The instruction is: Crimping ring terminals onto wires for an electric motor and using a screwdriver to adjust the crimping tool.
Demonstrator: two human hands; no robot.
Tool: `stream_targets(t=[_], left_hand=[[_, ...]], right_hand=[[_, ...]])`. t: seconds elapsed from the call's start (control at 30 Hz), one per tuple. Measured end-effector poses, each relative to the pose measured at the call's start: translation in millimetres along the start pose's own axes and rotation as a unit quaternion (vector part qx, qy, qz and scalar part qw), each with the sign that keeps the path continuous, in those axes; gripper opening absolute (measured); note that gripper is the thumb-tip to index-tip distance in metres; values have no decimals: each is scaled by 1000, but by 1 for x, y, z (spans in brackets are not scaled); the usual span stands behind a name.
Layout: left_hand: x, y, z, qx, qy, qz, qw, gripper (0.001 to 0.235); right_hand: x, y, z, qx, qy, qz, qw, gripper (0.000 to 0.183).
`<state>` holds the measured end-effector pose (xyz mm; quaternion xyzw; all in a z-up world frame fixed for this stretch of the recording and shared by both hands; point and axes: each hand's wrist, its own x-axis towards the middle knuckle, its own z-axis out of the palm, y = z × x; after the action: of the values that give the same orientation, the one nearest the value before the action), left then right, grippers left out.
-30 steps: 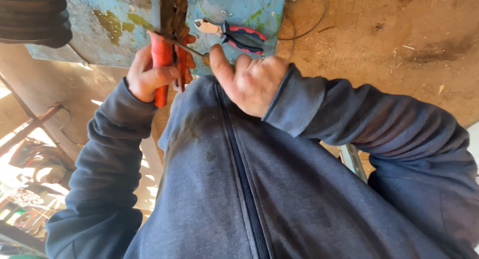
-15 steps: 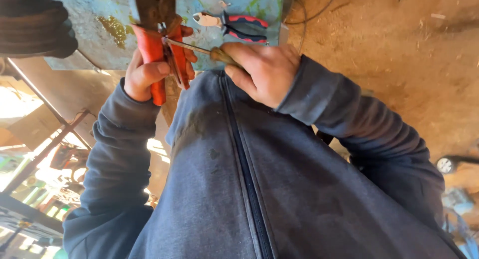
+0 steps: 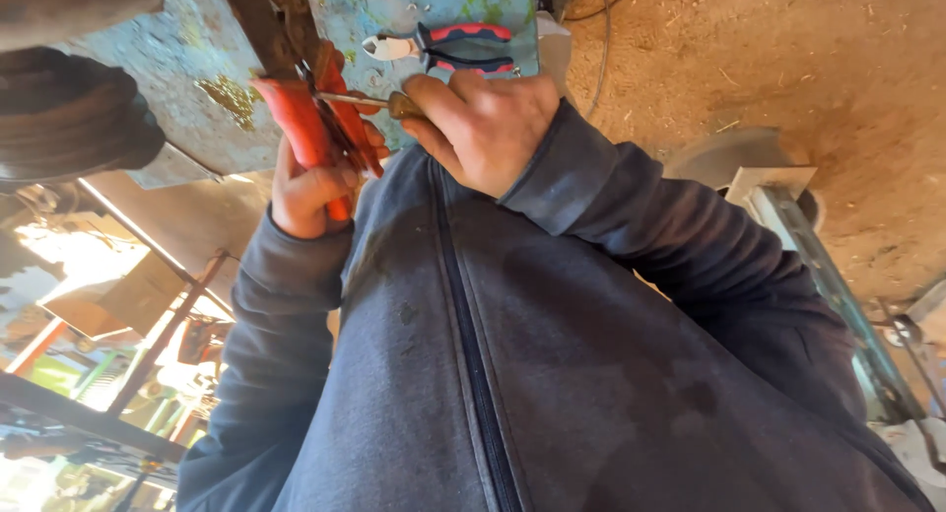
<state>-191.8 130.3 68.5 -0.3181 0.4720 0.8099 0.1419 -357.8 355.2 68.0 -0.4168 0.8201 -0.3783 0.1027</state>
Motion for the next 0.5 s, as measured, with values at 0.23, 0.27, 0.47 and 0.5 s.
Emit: stream_targets(t=[0.23, 0.27, 0.47, 0.5], left_hand=[[0, 11, 30, -98, 55, 25, 993, 88], [0, 8, 25, -98, 63, 28, 993, 84], [3, -8, 6, -110, 13, 30, 993, 85], [8, 4, 12, -110, 10, 34, 993, 85]], right_hand=[[-12, -4, 17, 290, -85, 162, 939, 26], [-11, -7, 19, 349, -111, 214, 906, 27], [-26, -9, 51, 482, -126, 293, 816, 31], [-19, -6, 45, 480, -124, 291, 818, 31]])
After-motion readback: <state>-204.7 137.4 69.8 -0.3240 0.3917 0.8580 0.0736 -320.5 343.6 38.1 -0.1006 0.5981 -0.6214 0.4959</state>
